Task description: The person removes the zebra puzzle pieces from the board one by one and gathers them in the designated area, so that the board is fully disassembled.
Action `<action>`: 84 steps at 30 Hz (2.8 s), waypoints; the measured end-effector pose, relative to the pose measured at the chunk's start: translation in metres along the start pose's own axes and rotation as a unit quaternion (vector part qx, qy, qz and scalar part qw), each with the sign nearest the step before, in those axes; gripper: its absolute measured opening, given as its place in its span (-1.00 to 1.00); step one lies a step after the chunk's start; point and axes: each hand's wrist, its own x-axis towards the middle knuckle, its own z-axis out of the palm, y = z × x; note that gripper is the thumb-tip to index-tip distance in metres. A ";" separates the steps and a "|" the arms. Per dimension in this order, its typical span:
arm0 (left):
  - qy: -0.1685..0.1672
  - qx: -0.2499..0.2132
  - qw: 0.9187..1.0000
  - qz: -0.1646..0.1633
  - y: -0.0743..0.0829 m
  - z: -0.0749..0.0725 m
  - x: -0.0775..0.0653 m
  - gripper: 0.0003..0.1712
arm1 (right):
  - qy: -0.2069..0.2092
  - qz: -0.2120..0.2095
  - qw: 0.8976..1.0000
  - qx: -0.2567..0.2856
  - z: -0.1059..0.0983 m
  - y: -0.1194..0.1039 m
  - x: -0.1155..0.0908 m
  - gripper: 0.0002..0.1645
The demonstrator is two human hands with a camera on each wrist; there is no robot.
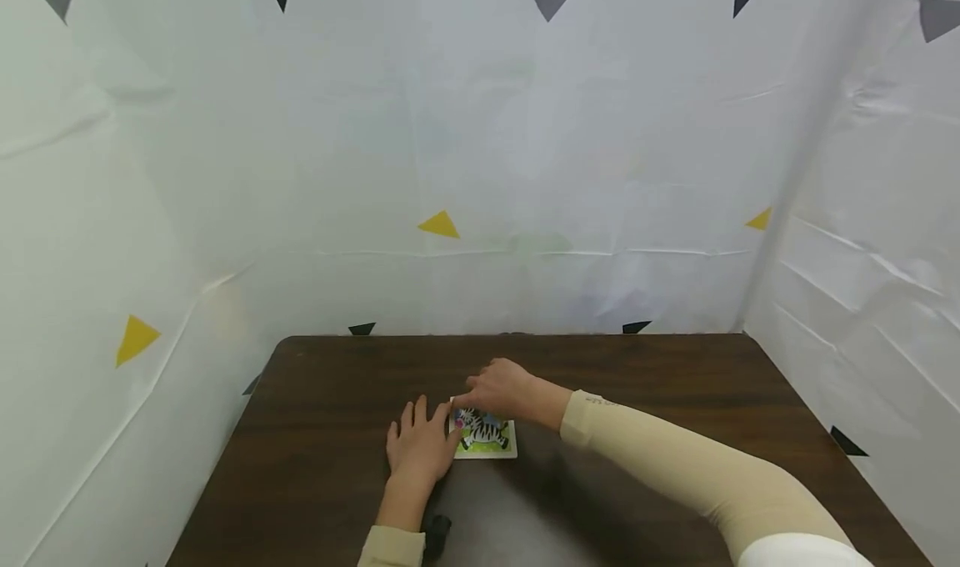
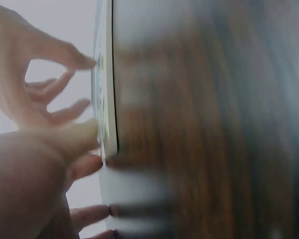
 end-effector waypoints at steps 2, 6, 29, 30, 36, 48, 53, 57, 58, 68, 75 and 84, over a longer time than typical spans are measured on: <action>0.013 0.011 1.000 -0.003 0.004 -0.002 -0.001 -0.35 | 0.001 -0.007 1.000 0.001 -0.002 0.000 0.001 -0.21; 0.035 0.023 0.999 -0.008 0.008 -0.006 -0.005 -0.38 | -0.006 -0.018 1.000 -0.004 -0.005 0.000 0.004 -0.23; 0.071 0.017 0.997 -0.008 0.001 -0.001 0.001 -0.52 | 0.022 0.005 0.996 0.091 0.004 -0.001 -0.002 -0.17; 0.071 0.017 0.997 -0.009 0.001 -0.001 0.001 -0.52 | 0.026 0.007 0.993 0.111 0.006 -0.002 -0.003 -0.17; 0.057 0.016 0.998 -0.005 0.004 -0.001 -0.004 -0.50 | 0.025 0.027 0.967 0.253 0.024 -0.006 -0.007 -0.32; 0.053 0.001 0.999 -0.001 0.002 0.006 -0.003 -0.49 | 0.093 0.106 0.922 0.360 0.043 -0.030 -0.005 -0.49; 0.058 -0.007 0.998 0.000 -0.002 0.005 -0.001 -0.49 | 0.109 0.130 0.918 0.359 0.041 -0.037 0.001 -0.52; 0.056 -0.006 0.998 -0.006 -0.005 0.004 -0.001 -0.48 | 0.116 0.133 0.915 0.364 0.040 -0.041 0.005 -0.52; 0.056 -0.006 0.998 -0.007 -0.005 0.003 -0.001 -0.49 | 0.118 0.132 0.913 0.367 0.040 -0.042 0.005 -0.52; 0.055 0.004 0.998 -0.016 -0.016 0.001 0.004 -0.48 | 0.147 0.134 0.912 0.358 0.033 -0.046 0.012 -0.52; 0.054 0.000 0.999 -0.009 -0.015 0.003 0.003 -0.49 | 0.147 0.134 0.915 0.352 0.035 -0.049 0.012 -0.54; 0.049 -0.004 0.999 -0.007 -0.010 0.008 0.009 -0.50 | 0.151 0.160 0.895 0.387 0.035 -0.040 0.000 -0.47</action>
